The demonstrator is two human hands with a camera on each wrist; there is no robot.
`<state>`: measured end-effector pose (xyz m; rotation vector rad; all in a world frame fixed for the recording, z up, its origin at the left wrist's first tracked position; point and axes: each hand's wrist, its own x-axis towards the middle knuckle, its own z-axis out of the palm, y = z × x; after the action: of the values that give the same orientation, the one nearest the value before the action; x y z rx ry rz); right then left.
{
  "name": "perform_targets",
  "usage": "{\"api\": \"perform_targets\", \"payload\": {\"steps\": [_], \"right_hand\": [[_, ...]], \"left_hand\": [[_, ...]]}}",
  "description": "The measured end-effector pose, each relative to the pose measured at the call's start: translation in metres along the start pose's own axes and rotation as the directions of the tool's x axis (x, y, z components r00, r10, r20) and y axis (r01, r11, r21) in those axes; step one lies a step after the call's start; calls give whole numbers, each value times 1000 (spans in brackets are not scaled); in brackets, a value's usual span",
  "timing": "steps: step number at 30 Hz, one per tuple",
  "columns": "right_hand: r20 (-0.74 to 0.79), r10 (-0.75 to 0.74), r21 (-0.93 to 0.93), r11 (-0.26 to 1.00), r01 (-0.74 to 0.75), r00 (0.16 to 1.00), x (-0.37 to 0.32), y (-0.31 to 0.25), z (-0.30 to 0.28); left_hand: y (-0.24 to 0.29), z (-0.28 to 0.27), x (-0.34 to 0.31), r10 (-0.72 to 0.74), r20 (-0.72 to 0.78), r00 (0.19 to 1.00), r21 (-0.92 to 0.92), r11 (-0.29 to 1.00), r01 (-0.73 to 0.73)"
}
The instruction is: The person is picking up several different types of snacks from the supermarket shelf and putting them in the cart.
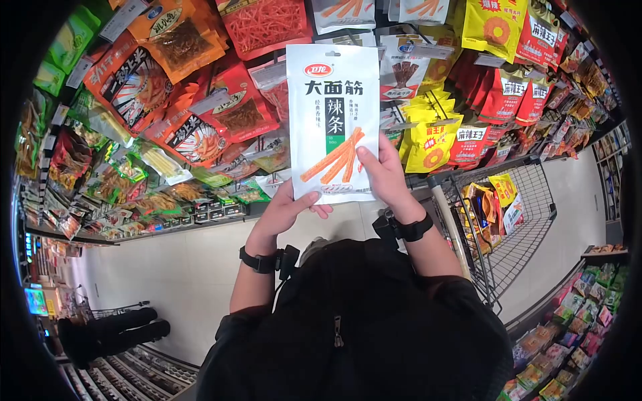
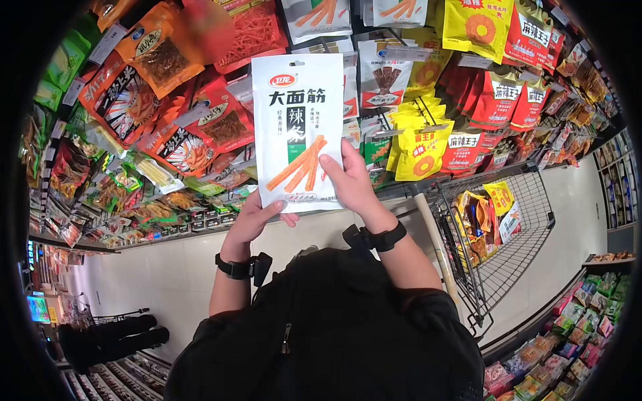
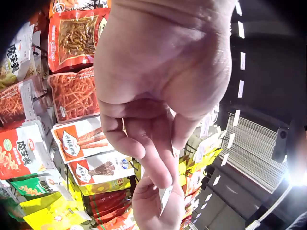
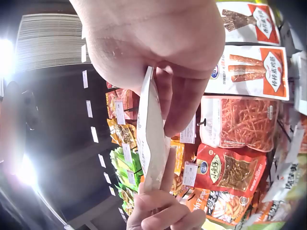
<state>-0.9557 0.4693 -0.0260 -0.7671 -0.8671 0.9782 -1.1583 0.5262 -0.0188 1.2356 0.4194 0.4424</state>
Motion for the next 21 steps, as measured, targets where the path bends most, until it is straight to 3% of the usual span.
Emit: {"api": "perform_targets", "payload": {"steps": [3, 4, 5, 7, 8, 10, 11, 12, 13, 14, 16, 18, 20, 21], "right_hand": [[-26, -6, -63, 998, 4, 1000, -6, -6, 5], [-25, -19, -57, 998, 17, 999, -7, -10, 4], [69, 2, -203, 979, 12, 998, -12, -14, -1], [263, 57, -476, 876, 78, 963, -29, -10, -2], [316, 87, -498, 863, 87, 945, -32, -9, 2], [173, 92, -257, 965, -45, 981, -38, 9, 14], [185, 84, -250, 968, -35, 979, -38, 17, 15], [100, 37, -206, 978, -15, 994, -43, 23, 13], [37, -15, -152, 988, 21, 999, -37, 25, 16], [50, -17, -146, 989, 24, 999, -36, 22, 14], [11, -117, -639, 763, 97, 993, -39, 10, 5], [37, -44, -680, 731, 57, 998, -37, 7, 3], [356, -29, -634, 727, 265, 934, -35, 6, 10], [374, -18, -622, 737, 265, 927, -36, 2, 16]], "left_hand": [[-4, -6, -5, -45, -8, 999, 73, 996, 45], [-3, -8, -7, 35, -15, 999, 111, 993, -33], [-3, -10, -9, 115, -19, 993, 145, 983, -111], [-4, -14, -13, 119, -89, 989, 158, 982, -104], [-4, -15, -14, 119, -165, 979, 164, 982, -92], [-4, -17, -15, 149, -182, 972, 139, 982, -125], [-4, -18, -14, 174, -220, 960, 126, 981, -149], [-10, -17, -13, 189, -253, 949, 101, 980, -168], [-13, -17, -13, 212, -306, 928, 215, 965, -150], [-16, -17, -14, 210, -345, 915, 205, 968, -145], [-17, -17, -15, 140, -339, 930, 218, 974, -67], [-16, -11, -12, 161, -350, 923, 245, 967, -76], [-15, -6, -13, 176, -354, 918, 267, 960, -80], [-14, -4, -13, 132, -269, 954, 264, 963, -59]]}}
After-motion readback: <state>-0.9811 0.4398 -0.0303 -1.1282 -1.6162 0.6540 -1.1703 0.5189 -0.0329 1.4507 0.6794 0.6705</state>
